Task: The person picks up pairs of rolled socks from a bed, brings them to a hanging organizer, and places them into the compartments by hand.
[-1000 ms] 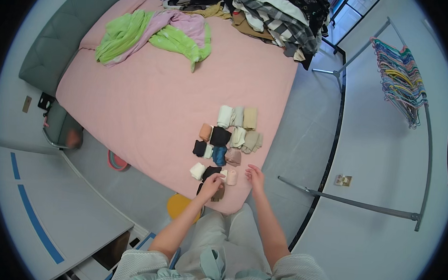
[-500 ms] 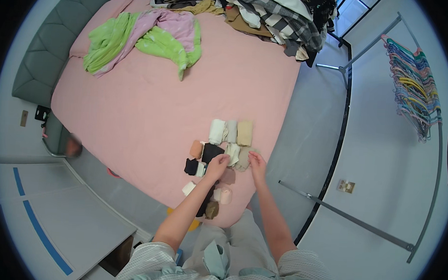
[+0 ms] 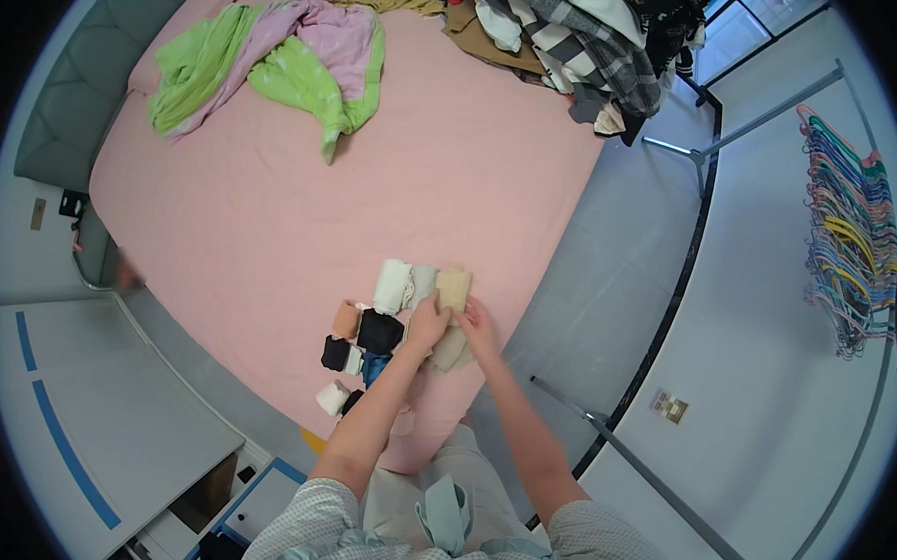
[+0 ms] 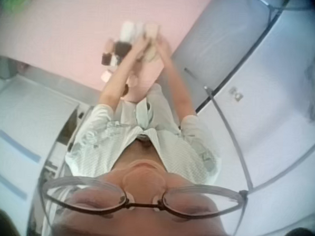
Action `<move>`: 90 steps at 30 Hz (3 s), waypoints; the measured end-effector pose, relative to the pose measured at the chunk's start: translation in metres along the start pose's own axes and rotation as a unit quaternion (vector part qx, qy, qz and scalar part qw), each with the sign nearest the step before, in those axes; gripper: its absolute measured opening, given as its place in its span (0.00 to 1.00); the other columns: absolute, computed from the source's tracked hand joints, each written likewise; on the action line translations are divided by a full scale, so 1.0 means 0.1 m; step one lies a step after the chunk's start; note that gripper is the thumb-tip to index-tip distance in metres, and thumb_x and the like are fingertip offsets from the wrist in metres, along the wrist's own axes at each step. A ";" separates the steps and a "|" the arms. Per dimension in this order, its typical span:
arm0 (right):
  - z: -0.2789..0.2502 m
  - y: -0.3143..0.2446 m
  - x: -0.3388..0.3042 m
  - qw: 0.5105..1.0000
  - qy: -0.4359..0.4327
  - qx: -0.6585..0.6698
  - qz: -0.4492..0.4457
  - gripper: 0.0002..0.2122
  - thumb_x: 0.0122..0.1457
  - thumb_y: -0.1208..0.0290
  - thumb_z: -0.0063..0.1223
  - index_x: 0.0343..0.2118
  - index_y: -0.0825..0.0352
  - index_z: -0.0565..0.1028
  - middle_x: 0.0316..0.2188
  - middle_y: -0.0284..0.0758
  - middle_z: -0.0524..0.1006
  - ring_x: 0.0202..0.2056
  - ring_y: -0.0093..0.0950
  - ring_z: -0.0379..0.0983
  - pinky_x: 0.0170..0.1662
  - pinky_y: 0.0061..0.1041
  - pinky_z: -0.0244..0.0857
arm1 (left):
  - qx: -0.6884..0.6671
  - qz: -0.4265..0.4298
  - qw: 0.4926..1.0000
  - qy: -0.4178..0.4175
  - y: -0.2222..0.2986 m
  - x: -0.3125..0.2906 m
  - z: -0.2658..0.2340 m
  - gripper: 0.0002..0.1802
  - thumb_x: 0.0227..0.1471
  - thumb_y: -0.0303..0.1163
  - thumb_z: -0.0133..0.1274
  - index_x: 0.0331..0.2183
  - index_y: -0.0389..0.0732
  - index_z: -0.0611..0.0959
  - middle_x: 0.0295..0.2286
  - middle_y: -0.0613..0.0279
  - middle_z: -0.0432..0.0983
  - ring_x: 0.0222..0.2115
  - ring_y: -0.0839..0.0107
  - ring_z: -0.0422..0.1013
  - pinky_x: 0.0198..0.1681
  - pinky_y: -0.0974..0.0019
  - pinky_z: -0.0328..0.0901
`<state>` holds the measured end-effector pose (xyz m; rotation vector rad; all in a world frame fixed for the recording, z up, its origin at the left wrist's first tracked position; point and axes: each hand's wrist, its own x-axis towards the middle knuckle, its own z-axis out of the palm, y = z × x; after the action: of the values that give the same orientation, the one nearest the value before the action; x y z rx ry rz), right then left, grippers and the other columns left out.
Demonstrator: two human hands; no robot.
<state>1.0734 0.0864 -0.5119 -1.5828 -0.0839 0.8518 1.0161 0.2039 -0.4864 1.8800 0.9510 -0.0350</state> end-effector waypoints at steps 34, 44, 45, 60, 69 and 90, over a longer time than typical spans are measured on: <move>0.97 -1.67 -2.56 0.963 -0.143 -0.056 -0.221 0.37 0.46 0.74 0.61 0.59 0.72 0.54 0.50 0.40 0.68 0.47 0.26 0.68 0.49 0.26 0.62 | -0.462 0.032 0.884 -0.066 0.78 -2.64 -2.16 0.24 0.45 0.22 0.57 0.46 0.34 0.70 0.40 0.61 0.72 0.40 0.77 0.69 0.45 0.74 0.64; 1.26 -1.41 -2.92 0.959 -0.227 -0.002 -0.172 0.40 0.45 0.77 0.60 0.60 0.71 0.49 0.55 0.40 0.62 0.53 0.28 0.62 0.55 0.27 0.56 | -0.558 -0.004 0.829 0.041 0.31 -3.12 -2.05 0.20 0.48 0.25 0.55 0.44 0.36 0.71 0.40 0.58 0.72 0.41 0.75 0.68 0.44 0.72 0.63; 1.27 -1.38 -2.93 0.960 -0.227 0.023 -0.163 0.41 0.44 0.78 0.60 0.61 0.71 0.48 0.55 0.40 0.61 0.53 0.28 0.61 0.55 0.27 0.56 | -0.562 -0.004 0.826 0.048 0.23 -3.12 -2.00 0.20 0.48 0.25 0.55 0.44 0.36 0.71 0.40 0.58 0.72 0.41 0.75 0.68 0.44 0.72 0.63; 0.78 -1.12 -3.27 0.914 -0.388 -0.034 -0.111 0.41 0.42 0.79 0.59 0.61 0.69 0.51 0.59 0.38 0.56 0.56 0.27 0.57 0.57 0.26 0.53 | -0.626 -0.063 0.776 0.048 -0.11 -3.95 -1.50 0.14 0.49 0.25 0.54 0.40 0.39 0.73 0.37 0.63 0.74 0.37 0.76 0.71 0.39 0.71 0.69; 1.32 -0.95 -3.65 0.850 -0.402 -0.236 -0.245 0.39 0.40 0.78 0.60 0.59 0.60 0.58 0.35 0.31 0.65 0.38 0.21 0.63 0.38 0.17 0.59 | -0.680 -0.074 0.685 0.252 -0.41 -4.60 -1.50 0.17 0.49 0.24 0.55 0.41 0.37 0.70 0.37 0.57 0.74 0.37 0.74 0.72 0.39 0.72 0.68; 3.18 0.26 -5.98 0.736 -0.543 -0.233 -0.329 0.29 0.39 0.72 0.66 0.49 0.63 0.70 0.42 0.34 0.71 0.37 0.25 0.70 0.30 0.19 0.63 | -0.689 -0.039 0.496 0.527 -1.99 -7.06 -2.17 0.16 0.48 0.23 0.54 0.38 0.38 0.67 0.39 0.56 0.70 0.39 0.68 0.70 0.40 0.64 0.68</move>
<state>0.4540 0.0391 -0.2410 -1.1106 -1.7155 1.0976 0.3243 -0.0059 -0.2360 0.0860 1.1613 1.5296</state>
